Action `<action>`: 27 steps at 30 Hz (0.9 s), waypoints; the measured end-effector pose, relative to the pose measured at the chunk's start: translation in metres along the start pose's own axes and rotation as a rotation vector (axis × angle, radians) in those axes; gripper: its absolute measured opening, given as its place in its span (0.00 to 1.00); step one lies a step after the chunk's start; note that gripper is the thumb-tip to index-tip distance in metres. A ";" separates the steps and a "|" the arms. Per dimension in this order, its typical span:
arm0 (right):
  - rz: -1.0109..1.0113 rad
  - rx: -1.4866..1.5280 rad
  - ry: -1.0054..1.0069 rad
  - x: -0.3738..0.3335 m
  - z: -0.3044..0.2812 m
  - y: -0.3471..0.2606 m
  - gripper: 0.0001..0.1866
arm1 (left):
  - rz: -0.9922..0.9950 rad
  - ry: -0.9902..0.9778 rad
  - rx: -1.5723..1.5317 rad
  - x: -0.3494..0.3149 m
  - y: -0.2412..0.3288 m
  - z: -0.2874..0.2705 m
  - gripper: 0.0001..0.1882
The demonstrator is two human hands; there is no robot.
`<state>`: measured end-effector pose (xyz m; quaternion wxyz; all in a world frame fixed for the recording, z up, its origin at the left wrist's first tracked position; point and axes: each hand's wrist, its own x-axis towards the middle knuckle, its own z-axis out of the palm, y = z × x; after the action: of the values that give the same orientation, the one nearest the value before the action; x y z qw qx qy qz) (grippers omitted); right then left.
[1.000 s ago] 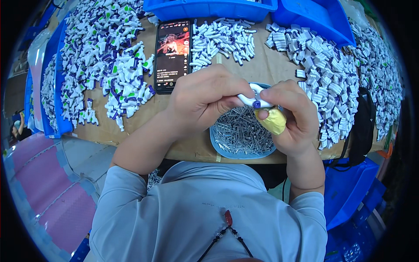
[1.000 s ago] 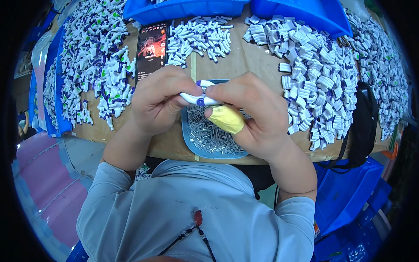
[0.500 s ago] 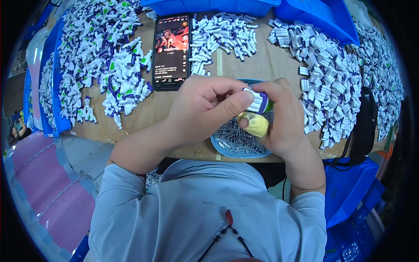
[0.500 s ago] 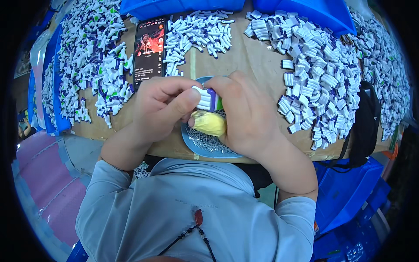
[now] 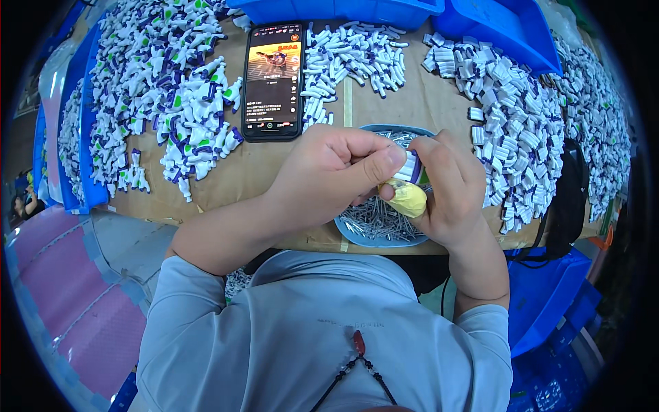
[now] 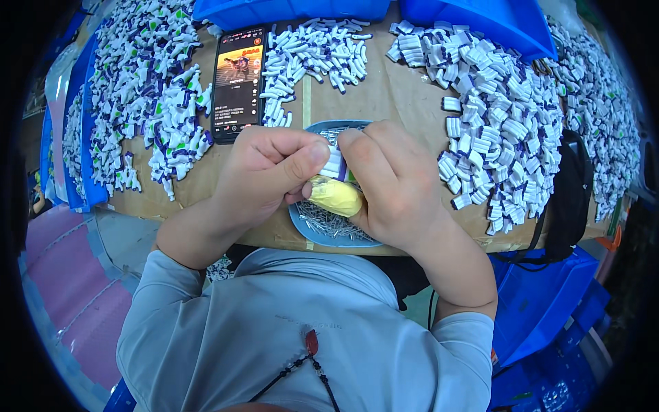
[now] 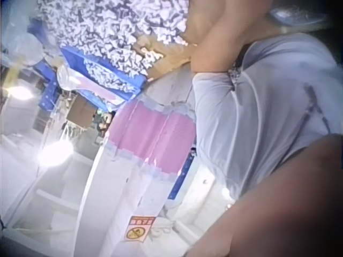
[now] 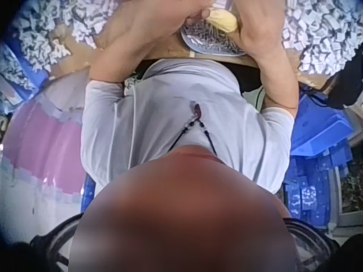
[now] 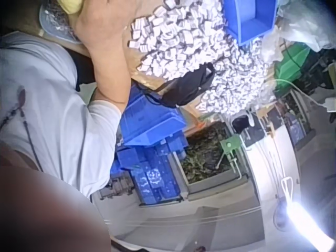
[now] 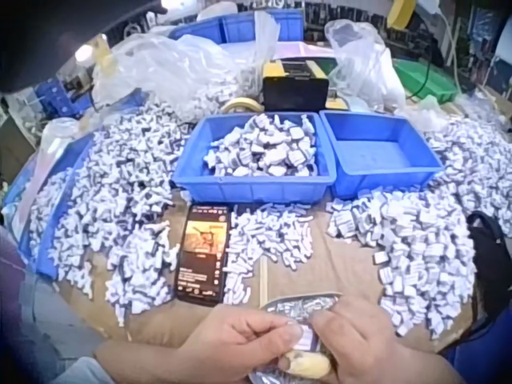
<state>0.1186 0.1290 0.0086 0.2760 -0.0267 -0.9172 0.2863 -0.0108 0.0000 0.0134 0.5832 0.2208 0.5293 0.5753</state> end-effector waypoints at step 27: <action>0.194 0.724 -0.519 0.015 -0.029 0.007 0.14 | 1.065 0.541 0.572 0.012 0.007 -0.036 0.07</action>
<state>0.1200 0.1527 0.0321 0.0004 0.0583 -0.7901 0.6102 -0.0475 -0.0003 0.0029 -0.0161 0.4464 0.6076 0.6568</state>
